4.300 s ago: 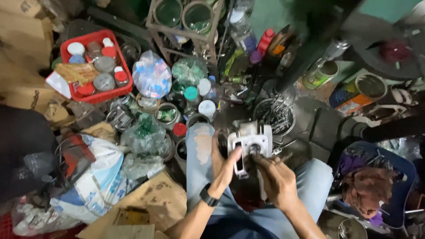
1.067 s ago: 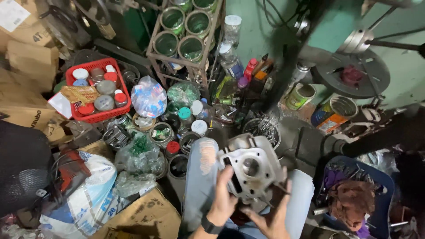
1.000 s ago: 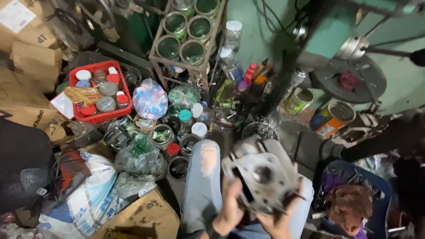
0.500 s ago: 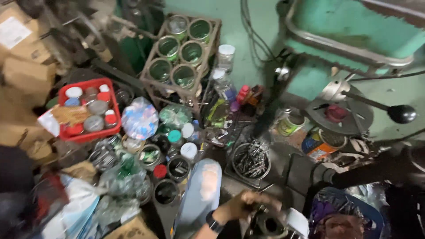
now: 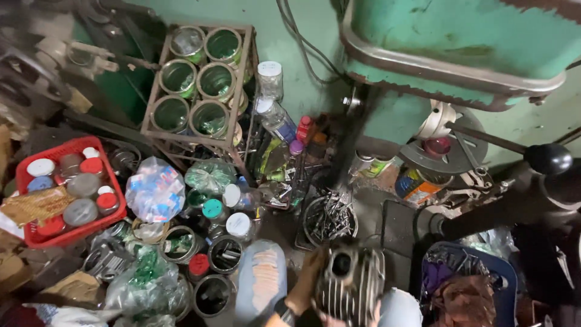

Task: The person sits on the floor in a cluttered workshop and uses a drill press to work on a metal engine part. They position the part under the drill, operate the machine's lever, and use a wrench to tighten or adjust the component.

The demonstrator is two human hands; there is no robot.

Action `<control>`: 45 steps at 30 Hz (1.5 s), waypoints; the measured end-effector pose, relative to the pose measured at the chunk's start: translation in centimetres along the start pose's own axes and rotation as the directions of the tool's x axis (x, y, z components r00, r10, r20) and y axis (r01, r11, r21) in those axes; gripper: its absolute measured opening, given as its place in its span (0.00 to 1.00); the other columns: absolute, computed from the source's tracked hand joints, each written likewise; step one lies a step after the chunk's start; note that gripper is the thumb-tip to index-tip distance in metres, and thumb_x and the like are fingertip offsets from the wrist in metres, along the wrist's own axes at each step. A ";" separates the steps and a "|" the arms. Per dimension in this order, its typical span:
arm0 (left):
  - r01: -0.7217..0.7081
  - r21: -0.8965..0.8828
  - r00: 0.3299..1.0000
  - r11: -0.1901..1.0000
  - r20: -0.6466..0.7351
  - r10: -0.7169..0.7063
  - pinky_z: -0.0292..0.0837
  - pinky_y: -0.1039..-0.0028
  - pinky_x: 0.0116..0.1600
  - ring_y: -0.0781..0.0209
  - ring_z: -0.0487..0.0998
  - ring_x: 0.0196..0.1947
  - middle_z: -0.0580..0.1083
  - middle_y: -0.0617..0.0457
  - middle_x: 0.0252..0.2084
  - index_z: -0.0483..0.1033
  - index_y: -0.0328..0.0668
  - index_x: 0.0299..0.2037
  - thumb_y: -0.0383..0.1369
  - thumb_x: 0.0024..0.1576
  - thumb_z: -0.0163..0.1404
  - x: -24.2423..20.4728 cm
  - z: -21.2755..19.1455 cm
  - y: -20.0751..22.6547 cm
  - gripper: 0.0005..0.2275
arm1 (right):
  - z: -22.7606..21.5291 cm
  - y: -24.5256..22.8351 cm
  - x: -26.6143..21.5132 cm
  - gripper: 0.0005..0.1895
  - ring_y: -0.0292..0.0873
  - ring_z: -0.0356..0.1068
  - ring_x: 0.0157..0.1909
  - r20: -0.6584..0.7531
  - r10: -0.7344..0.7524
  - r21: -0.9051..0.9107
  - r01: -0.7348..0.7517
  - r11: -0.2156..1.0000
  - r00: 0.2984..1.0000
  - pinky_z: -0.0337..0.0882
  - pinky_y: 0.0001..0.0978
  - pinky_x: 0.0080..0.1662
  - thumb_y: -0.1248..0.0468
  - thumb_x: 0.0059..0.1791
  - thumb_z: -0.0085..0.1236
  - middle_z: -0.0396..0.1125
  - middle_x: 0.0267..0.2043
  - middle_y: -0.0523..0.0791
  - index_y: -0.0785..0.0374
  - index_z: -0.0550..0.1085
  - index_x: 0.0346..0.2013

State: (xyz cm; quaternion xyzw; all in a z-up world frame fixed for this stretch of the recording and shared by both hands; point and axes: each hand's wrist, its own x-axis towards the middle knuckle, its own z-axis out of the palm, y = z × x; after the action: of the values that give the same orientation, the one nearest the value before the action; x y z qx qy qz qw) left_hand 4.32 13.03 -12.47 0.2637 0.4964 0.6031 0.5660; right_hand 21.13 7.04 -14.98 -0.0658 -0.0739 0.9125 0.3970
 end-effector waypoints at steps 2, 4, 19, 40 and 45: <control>0.135 -0.158 0.991 0.978 -0.002 -0.137 0.70 0.71 0.60 0.63 0.76 0.55 0.76 0.55 0.56 0.71 0.46 0.63 0.49 0.61 0.44 1.4 0.8 4.9 0.24 | 2.5 -1.6 3.5 0.52 0.62 0.59 0.71 -0.018 0.050 0.108 -0.048 0.993 0.999 0.66 0.64 0.61 0.27 0.43 0.50 0.52 0.73 0.59 0.62 0.60 0.68; 0.261 -0.316 0.963 0.912 0.014 -0.270 0.74 0.70 0.56 0.61 0.80 0.49 0.79 0.53 0.52 0.75 0.46 0.59 0.50 0.59 0.45 4.9 -0.1 4.6 0.24 | 3.3 -2.8 5.0 0.52 0.62 0.59 0.70 -0.033 0.076 0.158 -0.070 0.985 0.997 0.66 0.65 0.60 0.27 0.42 0.49 0.52 0.73 0.59 0.62 0.61 0.67; 0.059 -0.086 0.979 0.995 -0.190 -0.074 0.68 0.71 0.49 0.64 0.75 0.43 0.79 0.52 0.47 0.80 0.30 0.51 0.46 0.58 0.57 22.4 -3.3 -1.0 0.23 | 13.9 -14.8 12.8 0.13 0.34 0.65 0.36 0.049 -0.672 -0.948 -0.178 -0.264 0.739 0.67 0.24 0.41 0.68 0.48 0.62 0.70 0.31 0.42 0.70 0.80 0.46; -0.077 -0.256 0.985 0.964 -0.170 0.034 0.71 0.74 0.52 0.64 0.76 0.45 0.79 0.52 0.49 0.78 0.28 0.56 0.43 0.59 0.56 24.3 -1.0 0.4 0.23 | 17.9 -16.3 25.5 0.10 0.47 0.77 0.30 0.312 -0.424 -0.782 -0.024 -0.623 0.850 0.74 0.36 0.35 0.65 0.44 0.68 0.75 0.30 0.52 0.69 0.78 0.35; -0.055 -0.270 0.982 0.961 -0.190 0.002 0.71 0.73 0.51 0.62 0.76 0.45 0.79 0.51 0.49 0.77 0.27 0.55 0.45 0.57 0.58 23.7 -0.6 1.4 0.25 | 18.2 -16.3 25.3 0.10 0.48 0.79 0.33 0.358 -0.390 -0.783 0.045 -0.621 0.848 0.75 0.37 0.36 0.66 0.44 0.66 0.76 0.33 0.52 0.68 0.79 0.37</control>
State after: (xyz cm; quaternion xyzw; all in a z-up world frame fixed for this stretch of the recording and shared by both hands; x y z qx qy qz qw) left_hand -2.03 35.42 -17.19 0.1318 0.4556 0.6963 0.5388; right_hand 12.42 35.12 4.40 -0.4427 -0.7958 0.2147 0.3530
